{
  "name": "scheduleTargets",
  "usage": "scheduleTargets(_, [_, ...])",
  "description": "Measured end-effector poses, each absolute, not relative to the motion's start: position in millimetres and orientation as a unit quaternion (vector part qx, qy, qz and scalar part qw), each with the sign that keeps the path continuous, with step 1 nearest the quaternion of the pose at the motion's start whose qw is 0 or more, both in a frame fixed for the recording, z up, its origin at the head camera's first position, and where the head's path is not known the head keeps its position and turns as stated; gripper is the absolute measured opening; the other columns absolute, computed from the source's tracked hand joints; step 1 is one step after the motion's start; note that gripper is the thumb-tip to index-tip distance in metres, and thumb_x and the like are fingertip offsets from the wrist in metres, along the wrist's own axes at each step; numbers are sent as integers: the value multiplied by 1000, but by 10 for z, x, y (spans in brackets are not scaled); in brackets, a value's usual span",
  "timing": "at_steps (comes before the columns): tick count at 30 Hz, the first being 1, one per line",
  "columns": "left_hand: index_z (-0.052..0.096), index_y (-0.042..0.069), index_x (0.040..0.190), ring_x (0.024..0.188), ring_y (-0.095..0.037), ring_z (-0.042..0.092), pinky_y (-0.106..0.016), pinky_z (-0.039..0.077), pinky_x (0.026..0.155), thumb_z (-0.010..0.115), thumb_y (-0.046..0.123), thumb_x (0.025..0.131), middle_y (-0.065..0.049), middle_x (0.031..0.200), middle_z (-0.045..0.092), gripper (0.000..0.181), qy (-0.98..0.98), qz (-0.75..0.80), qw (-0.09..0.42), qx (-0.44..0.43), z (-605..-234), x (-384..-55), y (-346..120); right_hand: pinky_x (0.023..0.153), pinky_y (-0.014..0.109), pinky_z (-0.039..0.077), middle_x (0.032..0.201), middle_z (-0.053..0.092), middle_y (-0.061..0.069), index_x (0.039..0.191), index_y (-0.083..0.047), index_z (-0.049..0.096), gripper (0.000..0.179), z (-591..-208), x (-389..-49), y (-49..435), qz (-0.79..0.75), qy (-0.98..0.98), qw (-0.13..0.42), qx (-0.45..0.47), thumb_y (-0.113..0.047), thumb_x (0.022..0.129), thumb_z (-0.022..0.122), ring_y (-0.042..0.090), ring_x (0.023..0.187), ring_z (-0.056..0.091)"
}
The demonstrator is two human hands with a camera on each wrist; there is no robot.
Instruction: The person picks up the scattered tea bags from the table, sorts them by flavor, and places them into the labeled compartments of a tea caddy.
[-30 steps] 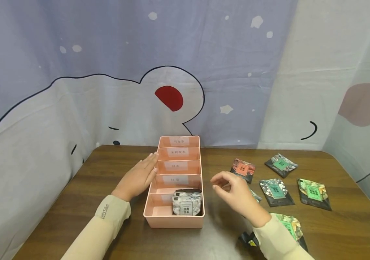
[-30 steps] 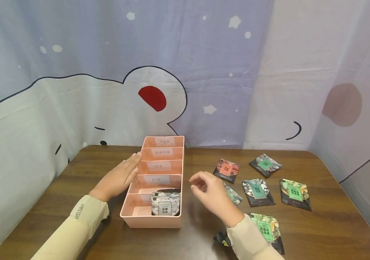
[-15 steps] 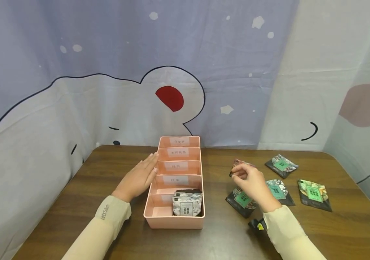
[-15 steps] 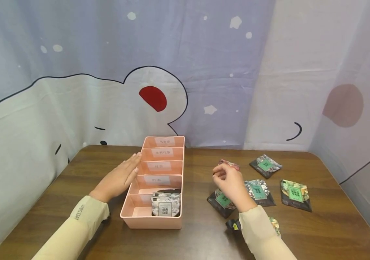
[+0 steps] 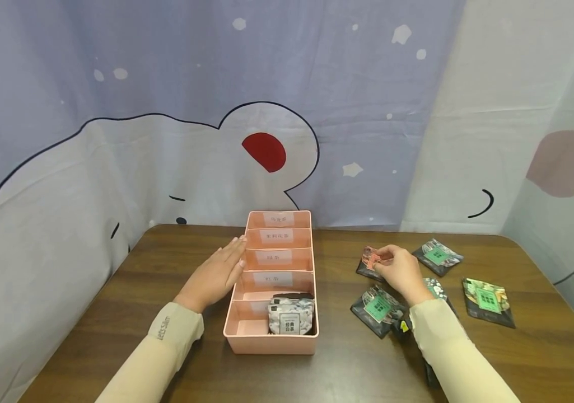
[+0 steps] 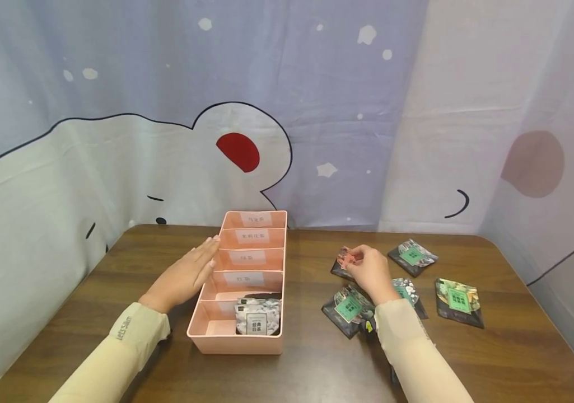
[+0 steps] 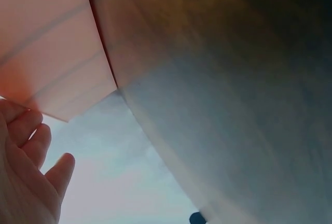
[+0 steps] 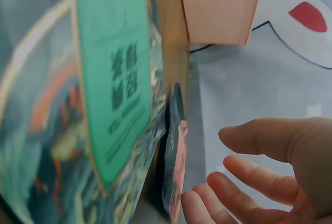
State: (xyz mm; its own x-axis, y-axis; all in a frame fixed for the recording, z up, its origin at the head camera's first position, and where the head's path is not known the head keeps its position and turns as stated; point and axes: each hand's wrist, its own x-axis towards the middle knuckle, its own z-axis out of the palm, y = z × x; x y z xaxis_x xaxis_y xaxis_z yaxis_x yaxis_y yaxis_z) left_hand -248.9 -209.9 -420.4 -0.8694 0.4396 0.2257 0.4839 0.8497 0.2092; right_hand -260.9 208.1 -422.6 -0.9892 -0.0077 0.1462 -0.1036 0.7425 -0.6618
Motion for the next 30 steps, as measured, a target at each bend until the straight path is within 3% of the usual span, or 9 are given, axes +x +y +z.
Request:
scheduleTargets(7, [31,0,158,152,-32,25,-50,23,123,40,28,110,-11,165,27,56,-957,-137,83,-241,-4220,-2493,-2108,87,54,55,116,65,32,128,14,57,45,-4228,-2668,2155,347,-937,37,2,-8,91,71,45,106,64])
scheduleTargets(14, [30,0,158,152,-31,25,-49,23,123,38,30,110,-11,165,27,57,-956,-141,83,-242,-4207,-2486,-2098,89,59,52,117,63,34,135,19,48,63,-4244,-2735,2241,324,-946,-4,7,-16,90,74,50,107,60])
scheduleTargets(21, [29,0,158,152,-32,26,-49,23,123,36,31,110,-11,165,26,57,-956,-136,85,-244,-4207,-2488,-2098,100,65,37,118,61,36,135,20,48,67,-4269,-2794,2289,310,-950,-17,24,-19,88,77,57,114,49])
scheduleTargets(30, [29,1,158,152,-31,25,-48,23,123,35,32,110,-10,166,26,58,-957,-135,82,-242,-4216,-2496,-2103,88,61,42,119,48,38,134,17,48,71,-4288,-2813,2304,307,-951,-18,10,-22,85,80,52,109,38])
